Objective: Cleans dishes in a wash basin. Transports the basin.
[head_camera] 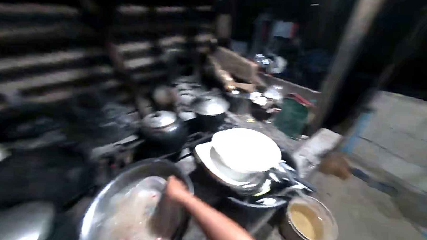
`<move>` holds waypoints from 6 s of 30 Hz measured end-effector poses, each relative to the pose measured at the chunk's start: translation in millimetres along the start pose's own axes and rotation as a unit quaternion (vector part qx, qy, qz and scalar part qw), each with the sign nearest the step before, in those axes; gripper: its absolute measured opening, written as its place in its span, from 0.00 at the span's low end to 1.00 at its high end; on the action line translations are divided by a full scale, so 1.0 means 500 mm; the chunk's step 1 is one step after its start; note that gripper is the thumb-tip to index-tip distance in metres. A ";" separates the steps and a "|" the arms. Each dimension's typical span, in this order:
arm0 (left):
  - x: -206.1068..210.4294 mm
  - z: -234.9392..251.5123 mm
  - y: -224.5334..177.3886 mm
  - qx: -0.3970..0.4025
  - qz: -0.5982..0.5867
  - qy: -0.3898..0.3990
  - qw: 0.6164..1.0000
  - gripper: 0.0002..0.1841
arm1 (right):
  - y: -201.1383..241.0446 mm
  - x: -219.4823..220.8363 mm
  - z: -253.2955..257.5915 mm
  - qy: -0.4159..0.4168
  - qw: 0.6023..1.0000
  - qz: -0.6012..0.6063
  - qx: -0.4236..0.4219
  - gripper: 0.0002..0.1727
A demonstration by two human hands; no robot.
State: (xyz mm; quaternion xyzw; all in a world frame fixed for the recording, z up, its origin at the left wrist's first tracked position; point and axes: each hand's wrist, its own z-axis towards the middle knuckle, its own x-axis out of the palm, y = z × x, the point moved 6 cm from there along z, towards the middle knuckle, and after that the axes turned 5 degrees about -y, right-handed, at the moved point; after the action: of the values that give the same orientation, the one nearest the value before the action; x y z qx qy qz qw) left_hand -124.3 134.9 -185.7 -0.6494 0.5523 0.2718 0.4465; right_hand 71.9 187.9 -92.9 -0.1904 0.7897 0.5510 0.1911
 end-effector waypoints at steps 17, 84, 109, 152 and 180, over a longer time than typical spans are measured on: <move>-0.085 -0.008 -0.044 -0.052 -0.612 -0.159 0.773 0.20 | 0.162 -0.056 -0.101 0.041 0.974 0.071 -0.209 0.32; -0.069 0.127 0.069 -0.163 -0.130 -0.129 0.969 0.42 | -0.186 -0.535 -0.237 -0.074 0.976 -0.121 -0.164 0.10; -0.082 0.032 0.096 -0.162 -0.587 -0.279 0.743 0.33 | 0.041 0.024 -0.165 0.085 0.890 -0.314 -0.319 0.25; -0.077 -0.030 0.088 -0.194 -0.626 -0.340 0.674 0.31 | -0.059 0.232 0.057 0.144 0.892 -0.413 -0.113 0.46; -0.112 -0.023 0.055 -0.133 -0.657 -0.322 0.669 0.32 | 0.017 0.313 -0.051 0.235 0.926 -0.080 -0.283 0.35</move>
State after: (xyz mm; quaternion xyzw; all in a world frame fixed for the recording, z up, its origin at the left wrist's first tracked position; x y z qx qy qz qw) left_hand -165.6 151.4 -140.7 -0.7692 -0.2371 0.1708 0.5682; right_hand -68.8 152.5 -157.9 -0.4235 0.6050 0.6740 -0.0187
